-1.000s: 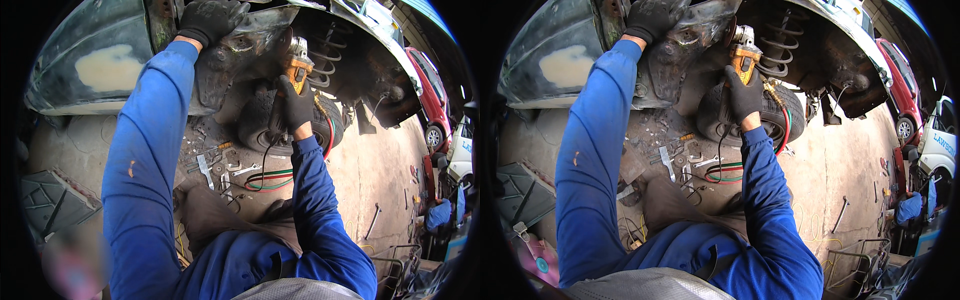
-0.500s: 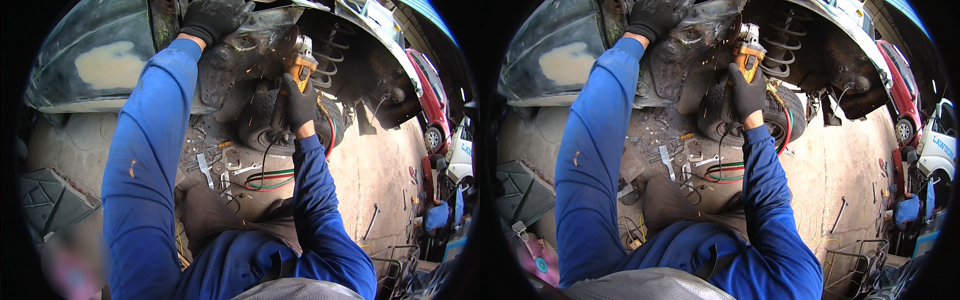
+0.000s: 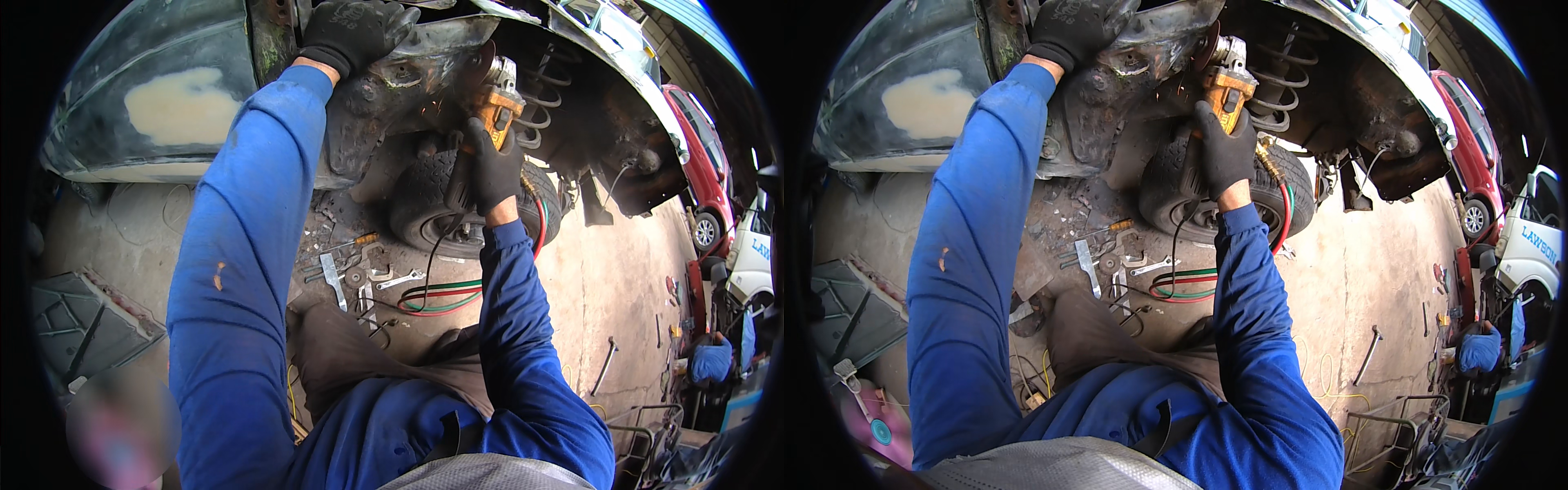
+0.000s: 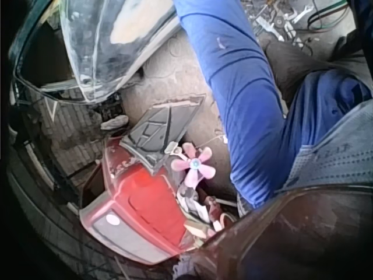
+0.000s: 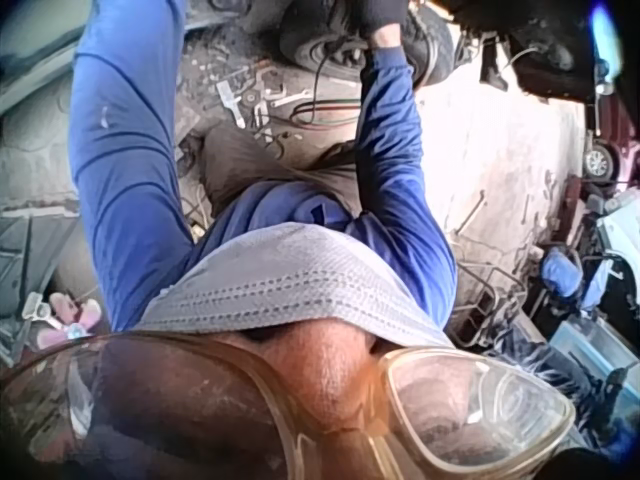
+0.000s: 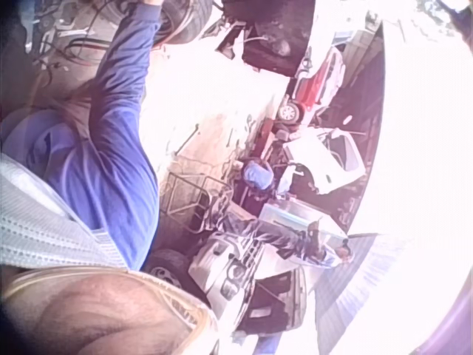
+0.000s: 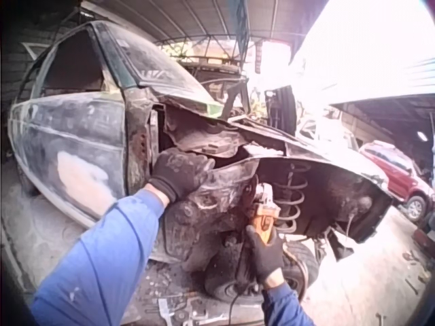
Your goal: The person uses an angle grinder to grind and smooth a section of a car's body panel near the wheel well. They repeatedly grind the metal surface, pause to inspect the area, and remove loose debris by hand.
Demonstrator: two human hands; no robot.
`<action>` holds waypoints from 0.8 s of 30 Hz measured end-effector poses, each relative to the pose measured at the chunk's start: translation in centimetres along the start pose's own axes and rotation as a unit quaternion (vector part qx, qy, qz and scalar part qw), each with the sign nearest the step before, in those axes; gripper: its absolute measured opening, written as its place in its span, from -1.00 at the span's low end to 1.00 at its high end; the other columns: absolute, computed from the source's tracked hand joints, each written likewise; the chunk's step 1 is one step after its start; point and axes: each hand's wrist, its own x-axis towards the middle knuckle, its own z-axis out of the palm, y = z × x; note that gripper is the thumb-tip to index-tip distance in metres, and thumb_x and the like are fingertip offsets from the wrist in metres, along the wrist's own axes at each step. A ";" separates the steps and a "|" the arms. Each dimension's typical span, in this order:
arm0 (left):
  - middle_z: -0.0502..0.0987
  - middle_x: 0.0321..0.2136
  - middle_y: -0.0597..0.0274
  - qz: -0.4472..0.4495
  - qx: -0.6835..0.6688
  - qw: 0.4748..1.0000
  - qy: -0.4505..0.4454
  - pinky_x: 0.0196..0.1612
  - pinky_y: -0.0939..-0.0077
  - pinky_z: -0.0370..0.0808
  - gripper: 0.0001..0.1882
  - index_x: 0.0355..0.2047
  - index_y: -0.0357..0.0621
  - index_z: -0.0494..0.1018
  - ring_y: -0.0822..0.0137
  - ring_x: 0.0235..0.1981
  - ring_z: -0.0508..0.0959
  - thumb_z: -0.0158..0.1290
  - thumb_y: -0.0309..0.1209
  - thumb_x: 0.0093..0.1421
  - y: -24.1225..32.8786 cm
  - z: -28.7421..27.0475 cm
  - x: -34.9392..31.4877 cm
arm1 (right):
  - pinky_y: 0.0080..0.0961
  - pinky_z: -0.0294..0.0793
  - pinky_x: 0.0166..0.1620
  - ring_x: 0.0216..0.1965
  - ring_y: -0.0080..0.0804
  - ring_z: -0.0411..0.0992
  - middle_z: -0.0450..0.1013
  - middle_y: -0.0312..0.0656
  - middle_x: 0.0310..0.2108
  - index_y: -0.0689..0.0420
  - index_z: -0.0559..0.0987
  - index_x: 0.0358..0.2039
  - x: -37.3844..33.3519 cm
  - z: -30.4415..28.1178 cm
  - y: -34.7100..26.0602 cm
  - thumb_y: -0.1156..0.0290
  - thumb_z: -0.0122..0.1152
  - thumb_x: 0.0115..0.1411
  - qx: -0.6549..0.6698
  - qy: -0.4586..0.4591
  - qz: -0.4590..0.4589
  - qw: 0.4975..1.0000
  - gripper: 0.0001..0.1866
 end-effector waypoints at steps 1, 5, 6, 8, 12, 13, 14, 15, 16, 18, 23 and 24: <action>0.70 -0.52 0.22 0.000 0.001 1.000 -0.001 -0.34 0.10 0.60 -0.60 -0.47 0.13 0.62 0.14 -0.48 0.70 0.00 -0.01 0.43 0.0 0.0 0.0 | -0.42 0.56 -0.12 -0.24 -0.50 0.55 0.62 -0.21 -0.21 0.26 0.60 -0.02 0.2 -0.1 -0.2 0.11 0.44 0.34 -0.002 -0.001 0.003 1.000 -0.54; 0.70 -0.52 0.22 0.002 0.001 1.000 0.003 -0.33 0.10 0.59 -0.60 -0.47 0.13 0.63 0.15 -0.48 0.70 0.00 -0.01 0.43 0.0 0.1 -0.1 | -0.42 0.57 -0.14 -0.26 -0.50 0.56 0.63 -0.21 -0.23 0.26 0.60 -0.01 1.2 -0.4 -1.0 0.11 0.44 0.34 -0.012 -0.006 -0.004 1.000 -0.53; 0.70 -0.52 0.22 0.003 0.000 1.000 0.007 -0.33 0.10 0.59 -0.59 -0.47 0.13 0.63 0.14 -0.48 0.70 0.00 -0.01 0.43 0.0 0.2 -0.1 | -0.42 0.57 -0.15 -0.26 -0.49 0.57 0.63 -0.21 -0.24 0.26 0.60 -0.02 1.3 -0.4 -1.1 0.11 0.44 0.34 -0.013 -0.002 -0.006 1.000 -0.53; 0.70 -0.52 0.22 -0.001 -0.006 1.000 0.004 -0.33 0.10 0.59 -0.59 -0.47 0.13 0.63 0.14 -0.48 0.70 0.00 -0.01 0.43 -0.1 0.1 -0.1 | -0.44 0.57 -0.16 -0.28 -0.50 0.57 0.63 -0.22 -0.26 0.25 0.62 -0.03 1.4 -0.4 -1.1 0.09 0.42 0.35 -0.021 0.002 -0.013 1.000 -0.54; 0.70 -0.52 0.21 0.001 -0.003 1.000 0.003 -0.31 0.09 0.59 -0.59 -0.47 0.13 0.63 0.13 -0.48 0.69 0.00 -0.01 0.43 -0.1 0.1 -0.1 | -0.46 0.56 -0.19 -0.29 -0.52 0.57 0.64 -0.25 -0.28 0.23 0.65 -0.04 1.2 -0.4 -0.9 0.06 0.38 0.37 -0.041 0.005 -0.023 0.999 -0.56; 0.70 -0.52 0.21 0.002 -0.002 1.000 0.006 -0.32 0.09 0.59 -0.59 -0.47 0.13 0.63 0.13 -0.48 0.69 0.00 -0.01 0.43 -0.1 0.1 -0.1 | -0.46 0.56 -0.19 -0.29 -0.52 0.57 0.64 -0.24 -0.28 0.23 0.65 -0.04 1.2 -0.4 -0.9 0.07 0.38 0.37 -0.047 0.004 -0.017 0.999 -0.55; 0.70 -0.53 0.21 0.003 -0.001 1.000 0.009 -0.32 0.09 0.59 -0.59 -0.47 0.13 0.63 0.13 -0.48 0.69 0.00 -0.01 0.43 -0.1 0.1 -0.2 | -0.45 0.57 -0.17 -0.29 -0.52 0.57 0.64 -0.24 -0.27 0.24 0.63 -0.03 1.3 -0.5 -0.9 0.08 0.40 0.35 -0.036 0.003 -0.025 0.999 -0.55; 0.70 -0.53 0.21 0.003 -0.001 1.000 0.012 -0.32 0.08 0.59 -0.59 -0.47 0.13 0.63 0.13 -0.48 0.69 0.00 -0.01 0.43 -0.1 0.1 -0.2 | -0.45 0.58 -0.16 -0.28 -0.52 0.57 0.63 -0.23 -0.25 0.25 0.61 -0.02 1.4 -0.5 -0.9 0.09 0.43 0.34 -0.027 0.000 -0.029 0.999 -0.54; 0.69 -0.53 0.21 0.005 0.001 1.000 0.009 -0.33 0.08 0.59 -0.59 -0.47 0.13 0.63 0.13 -0.48 0.69 0.00 -0.01 0.43 -0.1 0.1 -0.2 | -0.44 0.58 -0.15 -0.27 -0.51 0.57 0.63 -0.23 -0.24 0.26 0.60 -0.01 1.5 -0.5 -1.0 0.10 0.45 0.33 -0.019 -0.004 -0.033 0.999 -0.53; 0.69 -0.54 0.21 0.009 0.004 1.000 0.005 -0.34 0.07 0.58 -0.59 -0.48 0.13 0.63 0.12 -0.49 0.69 0.00 -0.02 0.44 0.0 0.2 -0.1 | -0.44 0.58 -0.16 -0.27 -0.51 0.58 0.63 -0.23 -0.24 0.26 0.60 -0.01 1.5 -0.6 -1.0 0.10 0.45 0.33 -0.021 0.001 -0.025 0.999 -0.53; 0.68 -0.55 0.20 0.006 -0.002 1.000 0.005 -0.35 0.06 0.58 -0.58 -0.49 0.13 0.63 0.11 -0.51 0.68 -0.01 -0.02 0.44 -0.1 0.1 0.0 | -0.44 0.58 -0.15 -0.26 -0.51 0.58 0.63 -0.23 -0.23 0.25 0.60 -0.01 1.2 -0.7 -1.2 0.10 0.45 0.33 -0.019 -0.005 -0.009 1.000 -0.53; 0.68 -0.55 0.20 0.006 0.000 1.000 0.007 -0.35 0.06 0.58 -0.58 -0.49 0.13 0.63 0.11 -0.51 0.68 -0.01 -0.01 0.44 -0.1 0.1 -0.1 | -0.44 0.59 -0.15 -0.26 -0.50 0.58 0.63 -0.23 -0.23 0.25 0.60 0.00 1.2 -0.7 -1.3 0.10 0.45 0.33 -0.019 -0.005 -0.014 1.000 -0.53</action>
